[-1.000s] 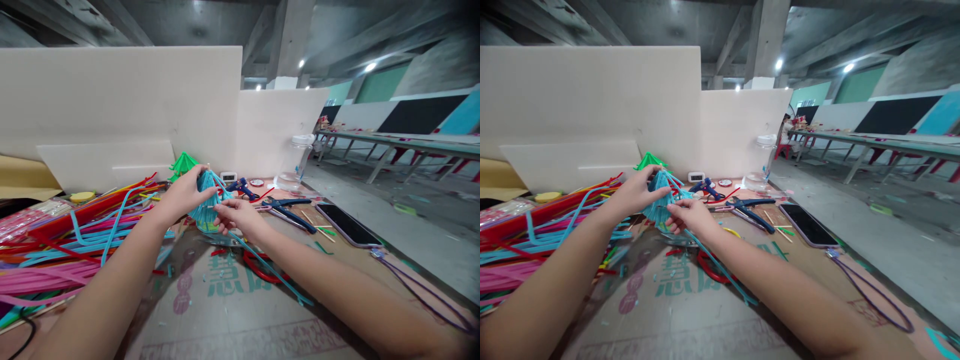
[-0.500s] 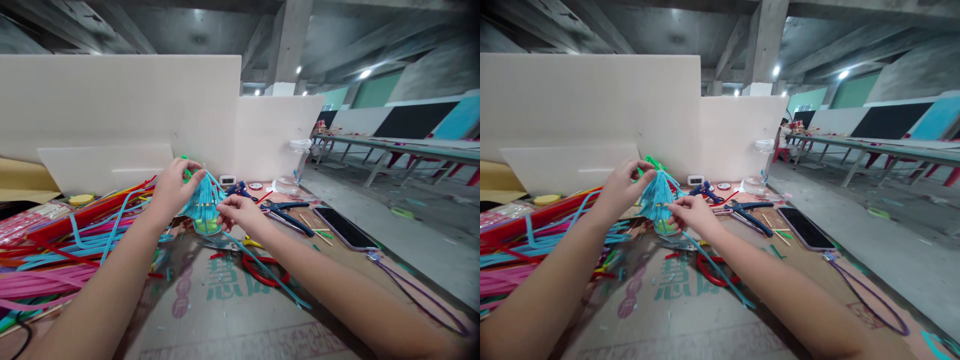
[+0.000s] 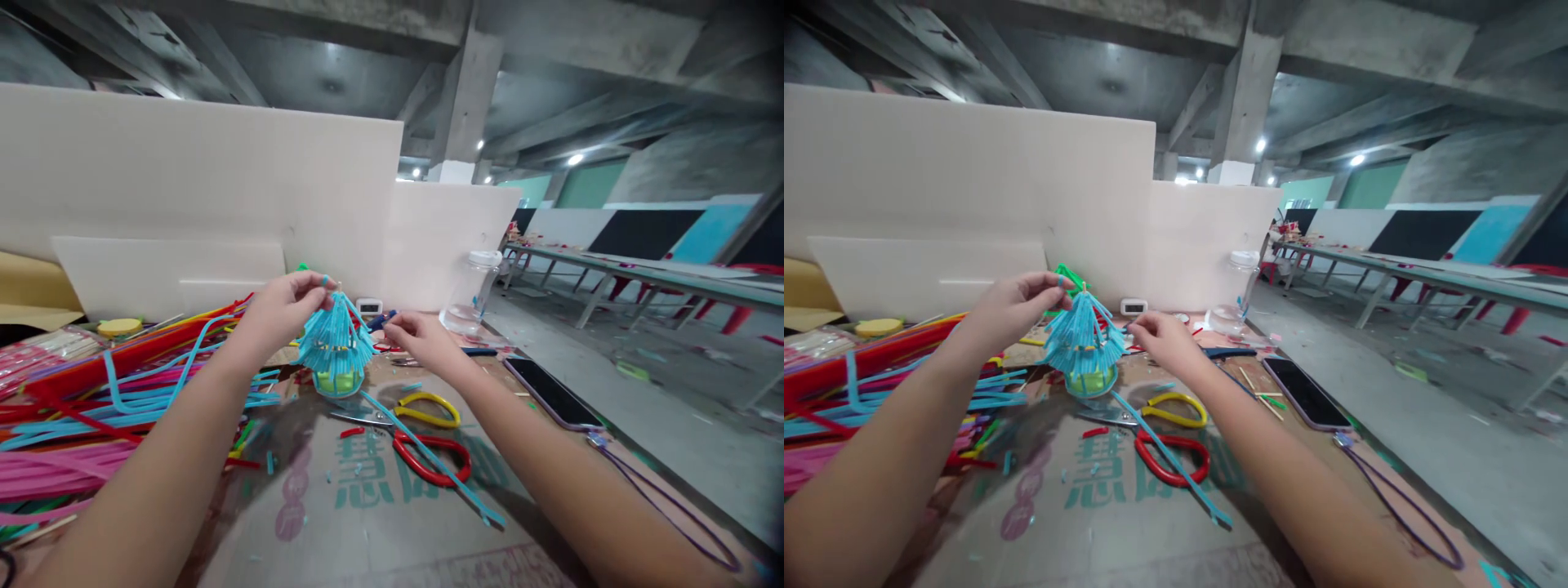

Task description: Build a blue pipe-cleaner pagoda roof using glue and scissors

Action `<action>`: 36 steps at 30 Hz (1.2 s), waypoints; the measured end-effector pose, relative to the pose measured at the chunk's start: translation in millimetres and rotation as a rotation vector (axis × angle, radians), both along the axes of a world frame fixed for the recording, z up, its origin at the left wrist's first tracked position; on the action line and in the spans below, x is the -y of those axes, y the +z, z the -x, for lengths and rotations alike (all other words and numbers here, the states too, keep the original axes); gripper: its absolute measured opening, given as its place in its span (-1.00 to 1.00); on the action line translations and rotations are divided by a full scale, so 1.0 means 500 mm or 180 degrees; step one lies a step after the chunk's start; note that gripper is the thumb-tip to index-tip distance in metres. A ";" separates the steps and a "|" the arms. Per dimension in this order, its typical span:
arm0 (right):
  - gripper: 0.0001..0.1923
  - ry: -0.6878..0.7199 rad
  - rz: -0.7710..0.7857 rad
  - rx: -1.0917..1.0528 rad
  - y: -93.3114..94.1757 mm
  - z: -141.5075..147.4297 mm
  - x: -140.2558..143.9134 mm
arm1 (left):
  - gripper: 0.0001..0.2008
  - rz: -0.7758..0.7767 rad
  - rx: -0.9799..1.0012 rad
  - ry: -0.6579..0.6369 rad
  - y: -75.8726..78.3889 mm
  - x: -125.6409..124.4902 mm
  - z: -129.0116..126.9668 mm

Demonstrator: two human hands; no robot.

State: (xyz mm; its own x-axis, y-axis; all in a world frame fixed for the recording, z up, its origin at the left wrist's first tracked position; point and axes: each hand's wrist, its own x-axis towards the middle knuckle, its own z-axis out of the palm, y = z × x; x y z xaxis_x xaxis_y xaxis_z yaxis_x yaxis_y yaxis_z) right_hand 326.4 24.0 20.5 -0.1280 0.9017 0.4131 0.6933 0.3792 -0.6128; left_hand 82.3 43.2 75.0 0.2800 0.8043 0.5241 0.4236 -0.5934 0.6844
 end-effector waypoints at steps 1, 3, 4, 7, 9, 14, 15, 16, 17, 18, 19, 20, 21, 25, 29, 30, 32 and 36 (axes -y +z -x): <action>-0.76 -0.0412 -0.0128 0.0292 -0.014 -0.022 -0.019 | -0.68 -0.0061 -0.0002 0.0200 -0.002 -0.007 0.006; -0.72 -0.0743 -0.0103 0.0377 -0.051 -0.063 -0.060 | -0.67 -0.0198 -0.0048 0.0654 -0.008 -0.021 0.014; -0.65 -0.0828 -0.0042 0.0395 -0.072 -0.081 -0.081 | -0.66 -0.0252 -0.0119 0.0835 -0.011 -0.026 0.015; -0.44 -0.0966 0.0272 0.0457 -0.124 -0.115 -0.131 | -0.63 -0.0372 -0.0434 0.1039 -0.020 -0.033 0.008; -0.38 -0.0865 0.0473 0.0517 -0.142 -0.122 -0.155 | -0.53 -0.0400 -0.0660 0.1005 -0.026 -0.033 -0.001; -0.39 -0.0608 0.0699 0.0601 -0.139 -0.107 -0.194 | -0.35 -0.0400 -0.1021 0.0757 -0.040 -0.033 -0.016; -0.41 -0.0632 0.0700 0.0593 -0.138 -0.101 -0.199 | -0.35 -0.0386 -0.1128 0.0696 -0.042 -0.033 -0.016; -0.42 -0.0668 0.0687 0.0578 -0.138 -0.095 -0.203 | -0.33 -0.0373 -0.1239 0.0629 -0.044 -0.033 -0.016; -0.44 -0.0709 0.0658 0.0556 -0.139 -0.089 -0.206 | -0.32 -0.0366 -0.1339 0.0558 -0.044 -0.033 -0.015; -0.45 -0.0753 0.0617 0.0524 -0.141 -0.084 -0.209 | -0.30 -0.0368 -0.1417 0.0496 -0.045 -0.033 -0.014; -0.47 -0.0799 0.0571 0.0482 -0.143 -0.080 -0.211 | -0.30 -0.0376 -0.1469 0.0443 -0.045 -0.033 -0.011; -0.49 -0.0843 0.0526 0.0430 -0.144 -0.078 -0.213 | -0.31 -0.0384 -0.1489 0.0401 -0.046 -0.034 -0.009; -0.53 -0.0883 0.0485 0.0369 -0.144 -0.077 -0.214 | -0.32 -0.0387 -0.1493 0.0362 -0.046 -0.035 -0.006; -0.66 -0.1034 0.0327 0.0063 -0.127 -0.085 -0.214 | -0.38 -0.0306 -0.1386 0.0128 -0.045 -0.043 0.005; -0.67 -0.1079 0.0171 -0.0316 -0.084 -0.100 -0.193 | -0.40 -0.0171 -0.1210 -0.0037 -0.044 -0.045 0.009; -0.65 -0.1033 0.0126 -0.0413 -0.071 -0.102 -0.183 | -0.39 -0.0139 -0.1175 0.0005 -0.043 -0.044 0.007; -0.61 -0.0886 0.0023 -0.0580 -0.044 -0.104 -0.158 | -0.38 -0.0106 -0.1114 0.0174 -0.043 -0.040 0.001; -0.63 -0.0256 -0.0112 -0.0805 0.005 -0.099 -0.101 | -0.37 -0.0204 -0.1054 0.0471 -0.044 -0.033 -0.014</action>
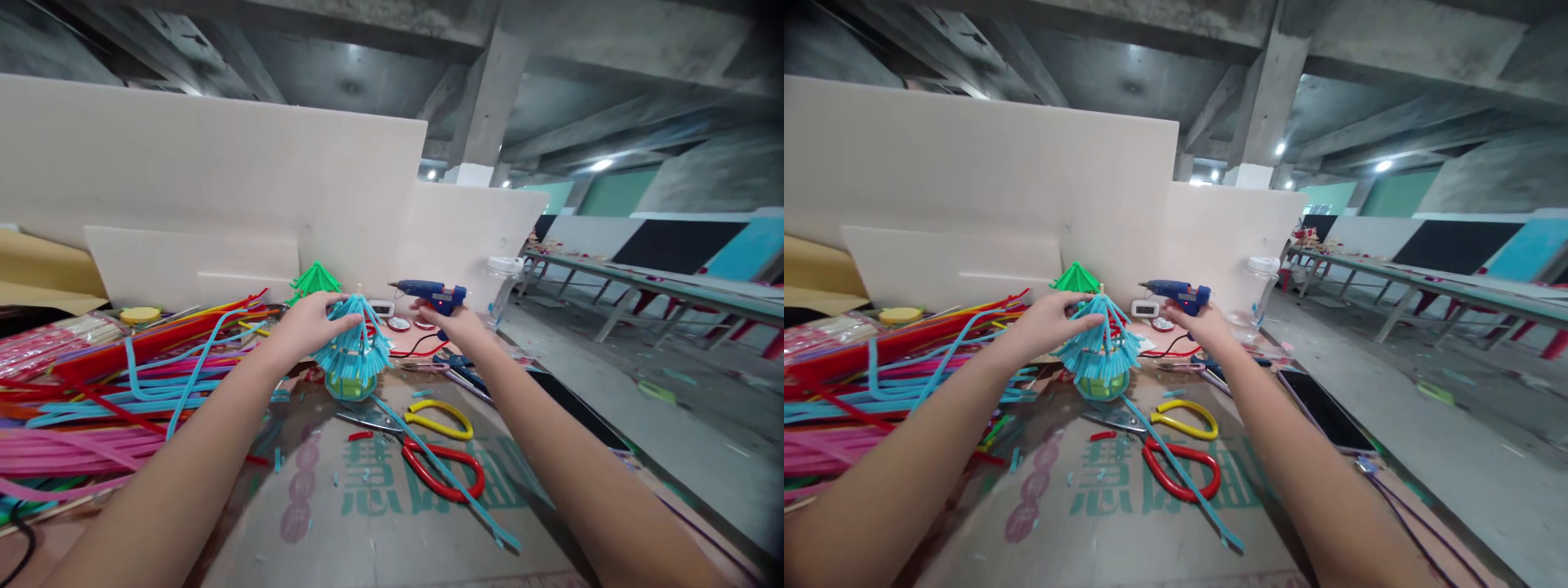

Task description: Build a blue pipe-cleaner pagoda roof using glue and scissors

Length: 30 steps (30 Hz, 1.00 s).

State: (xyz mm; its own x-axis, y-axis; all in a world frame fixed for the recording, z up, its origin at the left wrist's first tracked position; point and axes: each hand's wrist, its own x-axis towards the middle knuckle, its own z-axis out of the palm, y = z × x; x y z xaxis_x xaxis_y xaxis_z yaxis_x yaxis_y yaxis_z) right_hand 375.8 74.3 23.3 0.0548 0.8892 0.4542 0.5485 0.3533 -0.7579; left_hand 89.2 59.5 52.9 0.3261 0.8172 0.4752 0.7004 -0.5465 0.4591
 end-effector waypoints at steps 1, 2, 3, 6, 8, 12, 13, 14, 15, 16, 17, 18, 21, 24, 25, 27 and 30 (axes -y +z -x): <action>-0.65 0.0320 -0.0051 -0.0085 0.010 0.003 0.013 | -0.37 -0.0043 -0.0009 0.0029 -0.001 0.001 -0.002; -0.67 0.0626 -0.0073 -0.0119 0.019 0.006 0.026 | -0.38 -0.0076 -0.0027 0.0052 -0.001 0.001 -0.003; -0.69 0.0873 -0.0086 -0.0099 0.027 0.009 0.038 | -0.39 -0.0096 -0.0051 0.0067 -0.001 0.000 -0.003; -0.72 0.1169 -0.0193 0.0256 0.045 0.015 0.067 | -0.42 -0.0065 -0.0102 0.0031 0.001 0.000 0.001; -0.72 0.1150 -0.0322 0.0518 0.054 0.018 0.082 | -0.42 0.0010 -0.0087 -0.0029 0.003 0.000 0.005; -0.67 0.1110 -0.0262 0.0637 0.068 0.022 0.100 | -0.41 0.0178 -0.0035 -0.0167 0.008 0.002 0.009; -0.66 0.1177 -0.0218 0.0587 0.071 0.023 0.103 | -0.42 0.0198 -0.0023 -0.0196 0.008 0.002 0.009; -0.65 0.1275 -0.0199 0.0539 0.073 0.025 0.106 | -0.43 0.0216 -0.0015 -0.0220 0.008 0.003 0.008; -0.65 0.1378 -0.0204 0.0506 0.074 0.027 0.109 | -0.43 0.0229 -0.0008 -0.0229 0.008 0.003 0.008; -0.66 0.1449 -0.0217 0.0504 0.075 0.029 0.111 | -0.43 0.0241 -0.0008 -0.0219 0.008 0.003 0.008; -0.67 0.1476 -0.0227 0.0539 0.076 0.031 0.114 | -0.42 0.0256 -0.0014 -0.0192 0.008 0.002 0.008; -0.68 0.1455 -0.0235 0.0589 0.076 0.033 0.115 | -0.41 0.0274 -0.0019 -0.0162 0.008 0.002 0.007; -0.68 0.1306 -0.0213 0.0756 0.076 0.039 0.120 | -0.40 0.0281 0.0013 -0.0146 0.008 0.002 0.006; -0.61 0.1255 -0.0146 0.0799 0.074 0.046 0.124 | -0.43 0.0279 0.0036 -0.0245 0.008 0.001 0.005; -0.59 0.1281 -0.0082 0.0769 0.074 0.048 0.125 | -0.44 0.0293 0.0036 -0.0267 0.008 0.001 0.005; -0.58 0.1357 0.0085 0.0678 0.073 0.053 0.128 | -0.43 0.0313 0.0053 -0.0261 0.007 0.000 0.006; -0.65 0.1357 0.0221 0.0640 0.071 0.057 0.130 | -0.42 0.0291 0.0063 -0.0243 0.006 -0.001 0.008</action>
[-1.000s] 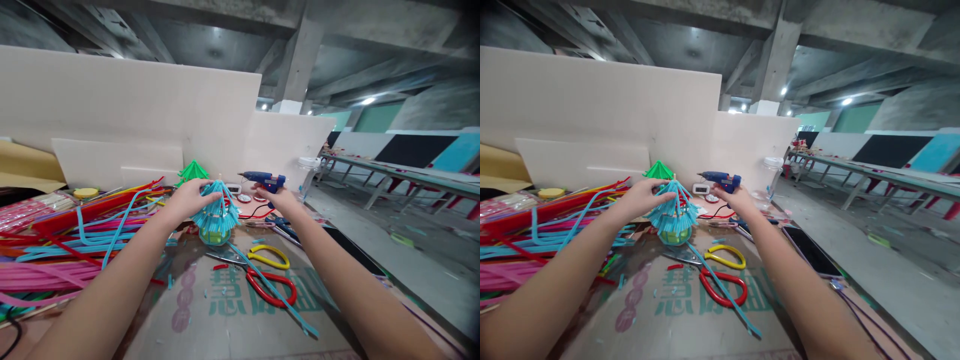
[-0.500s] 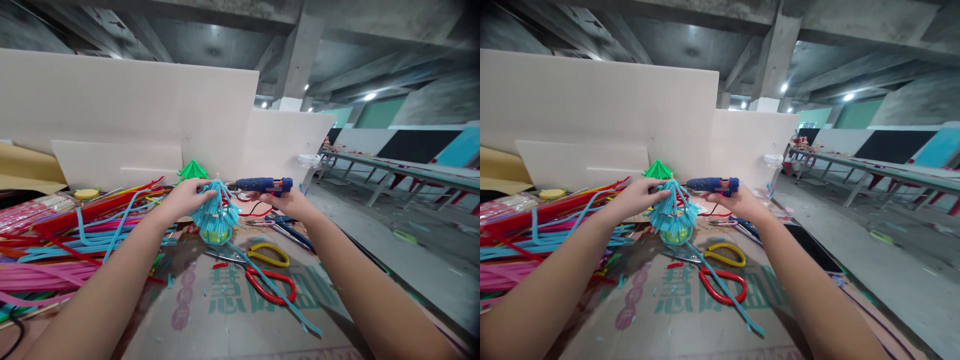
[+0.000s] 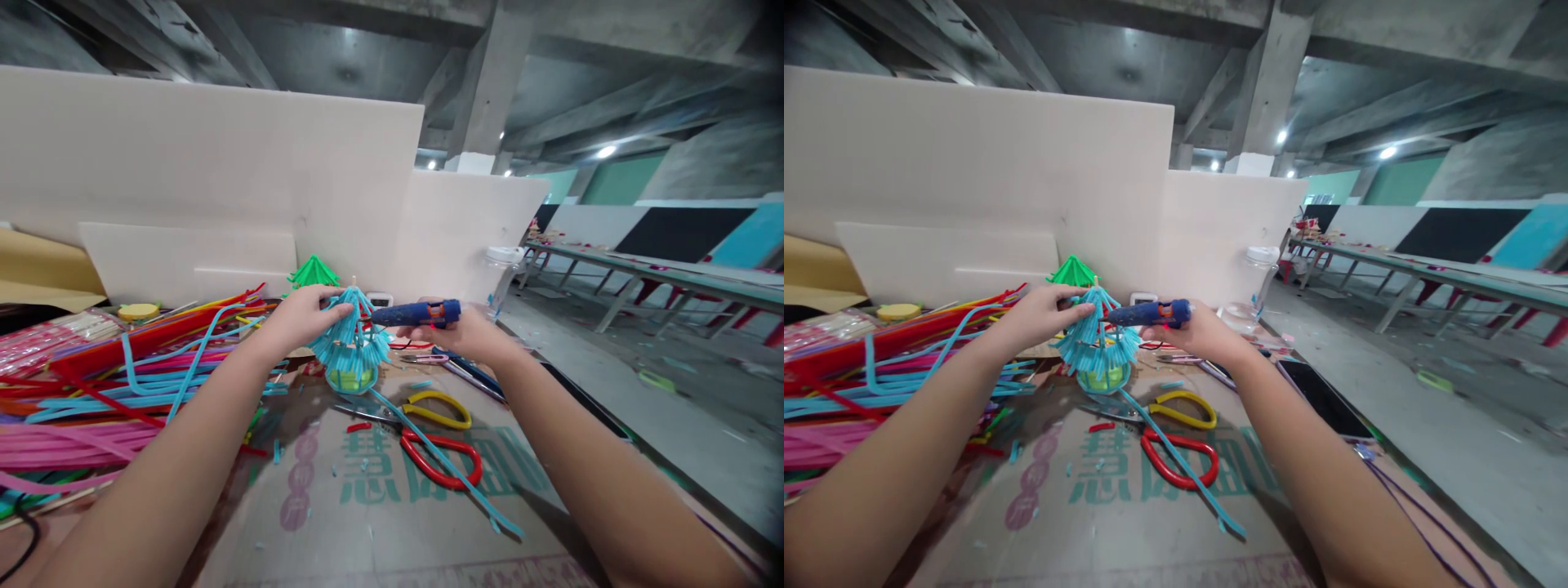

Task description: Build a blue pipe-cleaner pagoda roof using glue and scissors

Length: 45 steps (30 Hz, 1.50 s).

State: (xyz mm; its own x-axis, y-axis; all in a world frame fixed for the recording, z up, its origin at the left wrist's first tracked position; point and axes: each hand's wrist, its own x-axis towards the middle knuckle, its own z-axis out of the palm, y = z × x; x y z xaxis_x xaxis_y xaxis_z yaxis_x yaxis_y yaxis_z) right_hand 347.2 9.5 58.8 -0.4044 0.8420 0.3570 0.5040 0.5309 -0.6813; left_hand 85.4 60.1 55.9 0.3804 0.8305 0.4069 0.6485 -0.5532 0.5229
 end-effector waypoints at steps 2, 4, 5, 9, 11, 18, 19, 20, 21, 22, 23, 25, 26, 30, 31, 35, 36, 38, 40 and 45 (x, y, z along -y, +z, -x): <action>-0.67 -0.0115 -0.0018 0.0057 -0.001 0.002 0.000 | -0.42 -0.0019 -0.0006 -0.0017 0.000 0.000 0.000; -0.66 -0.0205 -0.0027 0.0102 -0.003 0.003 -0.002 | -0.43 -0.0021 -0.0004 -0.0031 0.001 0.002 0.000; -0.65 -0.0228 -0.0030 0.0114 -0.005 0.003 -0.003 | -0.42 -0.0021 -0.0003 -0.0029 0.001 0.003 0.000; -0.66 -0.0243 -0.0122 0.0153 -0.010 0.002 -0.009 | -0.43 -0.0001 -0.0002 0.0003 0.003 0.006 -0.001; -0.65 -0.0249 -0.0144 0.0149 -0.012 0.001 -0.011 | -0.43 0.0016 -0.0014 -0.0008 0.004 0.007 -0.002; -0.65 -0.0282 -0.0116 0.0259 -0.019 -0.003 -0.014 | -0.43 -0.0032 -0.0062 -0.0007 0.005 0.010 -0.003; -0.66 -0.0277 -0.0115 0.0287 -0.020 -0.004 -0.015 | -0.43 -0.0048 -0.0053 -0.0016 0.004 0.009 -0.002; -0.65 -0.0276 -0.0118 0.0311 -0.021 -0.005 -0.015 | -0.43 -0.0064 -0.0041 -0.0019 0.004 0.009 -0.002; -0.65 -0.0275 -0.0130 0.0334 -0.021 -0.005 -0.015 | -0.43 -0.0076 -0.0037 -0.0021 0.003 0.008 -0.001; -0.64 -0.0277 -0.0143 0.0358 -0.021 -0.005 -0.015 | -0.43 -0.0082 -0.0036 -0.0023 0.003 0.008 -0.001; -0.63 -0.0286 -0.0160 0.0371 -0.022 -0.005 -0.015 | -0.43 -0.0080 -0.0039 -0.0021 0.003 0.008 -0.001; -0.62 -0.0299 -0.0182 0.0393 -0.022 -0.004 -0.016 | -0.44 -0.0069 -0.0041 -0.0032 0.003 0.009 -0.002; -0.61 -0.0306 -0.0198 0.0405 -0.023 -0.004 -0.016 | -0.45 -0.0068 -0.0035 -0.0042 0.004 0.010 -0.002; -0.61 -0.0344 -0.0359 0.0580 -0.018 0.000 -0.011 | -0.47 -0.0060 -0.0012 -0.0070 0.004 0.012 -0.004; -0.62 -0.0373 -0.0429 0.0664 -0.014 0.001 -0.008 | -0.47 -0.0058 0.0002 -0.0079 0.004 0.011 -0.004; -0.66 -0.0500 -0.0737 0.1042 0.004 0.010 0.011 | -0.46 -0.0072 0.0033 -0.0087 0.004 0.011 -0.004; -0.66 -0.0522 -0.0798 0.1131 0.008 0.012 0.016 | -0.46 -0.0084 0.0020 -0.0075 0.004 0.011 -0.004; -0.67 -0.0562 -0.0891 0.1287 0.015 0.017 0.024 | -0.45 -0.0106 -0.0010 -0.0059 0.004 0.012 -0.004; -0.69 -0.0603 -0.0953 0.1423 0.018 0.019 0.028 | -0.45 -0.0116 -0.0015 -0.0066 0.003 0.011 -0.005; -0.69 -0.0692 -0.1139 0.1685 0.019 0.019 0.031 | -0.43 -0.0123 -0.0043 -0.0048 0.003 0.011 -0.006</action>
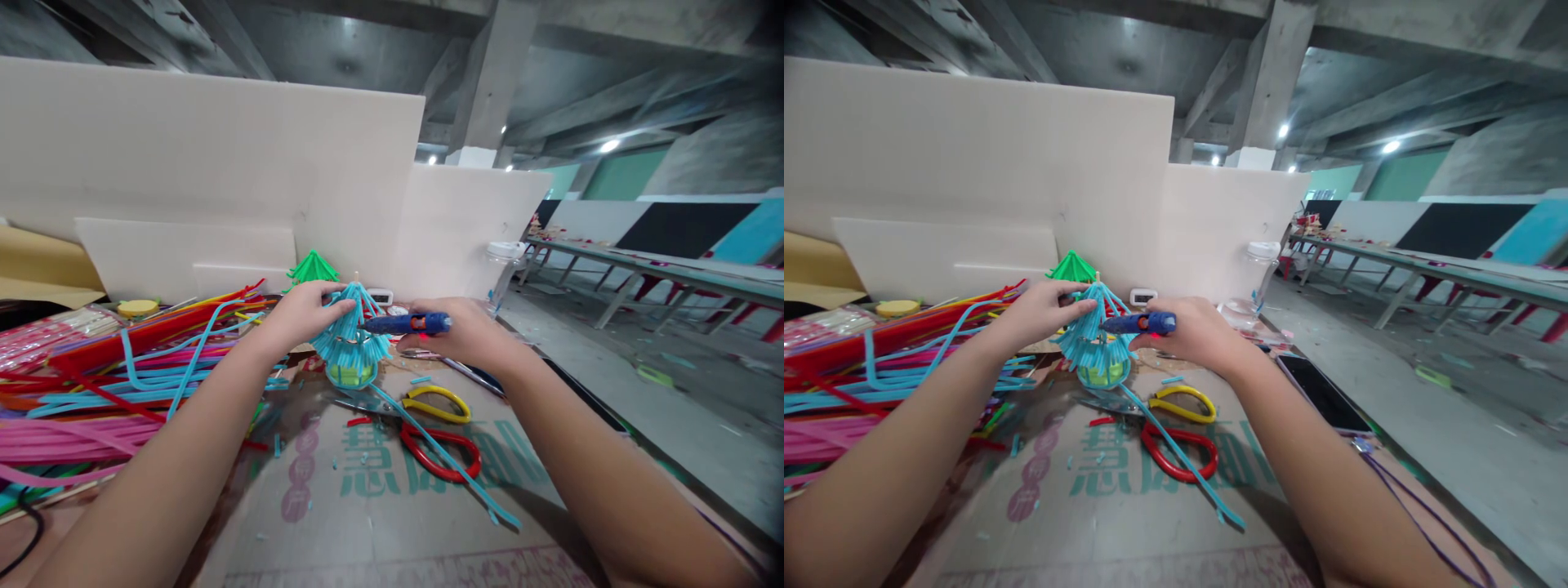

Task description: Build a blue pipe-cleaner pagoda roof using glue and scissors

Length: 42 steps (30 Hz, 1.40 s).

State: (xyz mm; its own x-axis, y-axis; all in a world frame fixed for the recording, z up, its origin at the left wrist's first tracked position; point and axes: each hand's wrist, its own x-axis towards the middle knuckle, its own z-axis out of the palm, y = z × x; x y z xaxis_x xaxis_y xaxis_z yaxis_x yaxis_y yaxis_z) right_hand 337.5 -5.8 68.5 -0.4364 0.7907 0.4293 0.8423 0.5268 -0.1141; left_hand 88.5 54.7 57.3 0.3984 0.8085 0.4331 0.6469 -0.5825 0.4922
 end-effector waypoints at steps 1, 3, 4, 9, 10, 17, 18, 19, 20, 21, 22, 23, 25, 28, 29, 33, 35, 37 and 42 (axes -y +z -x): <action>-0.68 -0.0017 -0.0059 0.0058 0.000 0.000 0.000 | -0.42 -0.0003 0.0001 0.0007 0.000 0.000 0.000; -0.68 -0.0050 -0.0172 0.0168 0.002 0.001 0.002 | -0.42 0.0004 0.0010 0.0008 0.000 0.000 0.001; -0.67 -0.0050 -0.0207 0.0213 0.002 0.001 0.004 | -0.43 0.0014 0.0020 0.0005 0.000 0.000 0.001; -0.66 -0.0079 -0.0242 0.0352 0.006 0.005 0.011 | -0.43 0.0046 0.0064 -0.0037 -0.001 0.000 0.001; -0.66 -0.0087 -0.0261 0.0375 0.006 0.006 0.012 | -0.43 0.0048 0.0058 -0.0047 -0.001 0.000 0.000; -0.67 -0.0143 -0.0385 0.0449 0.005 0.006 0.010 | -0.42 0.0090 0.0077 -0.0014 0.001 0.002 0.002; -0.67 -0.0137 -0.0401 0.0448 0.005 0.005 0.010 | -0.42 0.0076 0.0074 0.0004 0.000 0.002 0.002; -0.67 -0.0125 -0.0413 0.0443 0.004 0.005 0.010 | -0.42 0.0059 0.0068 0.0023 0.000 0.001 0.002; -0.67 -0.0110 -0.0421 0.0429 0.003 0.004 0.009 | -0.42 0.0046 0.0060 0.0035 0.000 0.000 0.002; -0.68 -0.0092 -0.0425 0.0411 0.003 0.003 0.009 | -0.42 0.0032 0.0050 0.0045 -0.001 0.000 0.002; -0.68 -0.0082 -0.0429 0.0395 0.002 0.003 0.008 | -0.43 0.0025 0.0042 0.0047 -0.001 -0.001 0.001; -0.68 -0.0082 -0.0430 0.0380 0.002 0.002 0.007 | -0.42 0.0024 0.0042 0.0044 -0.002 -0.002 0.001; -0.69 -0.0102 -0.0434 0.0349 0.002 0.000 0.005 | -0.42 0.0028 0.0058 0.0050 -0.003 -0.003 0.000; -0.68 -0.0180 -0.0430 0.0278 0.001 -0.002 0.002 | -0.42 0.0027 0.0066 0.0036 -0.003 -0.004 0.001; -0.68 -0.0194 -0.0419 0.0251 0.001 -0.002 0.002 | -0.42 0.0022 0.0060 0.0017 -0.003 -0.005 0.001; -0.70 -0.0211 -0.0397 0.0161 0.000 0.001 0.002 | -0.43 0.0006 0.0054 -0.0010 -0.003 -0.006 0.003; -0.69 -0.0234 -0.0382 0.0134 -0.001 0.002 0.002 | -0.42 -0.0010 0.0047 0.0023 -0.003 -0.006 0.003; -0.70 -0.0250 -0.0361 0.0090 -0.001 0.003 0.001 | -0.42 -0.0011 0.0043 0.0050 -0.004 -0.006 0.003; -0.70 -0.0252 -0.0402 0.0000 -0.004 0.000 -0.002 | -0.42 0.0045 0.0050 0.0054 -0.004 -0.006 0.002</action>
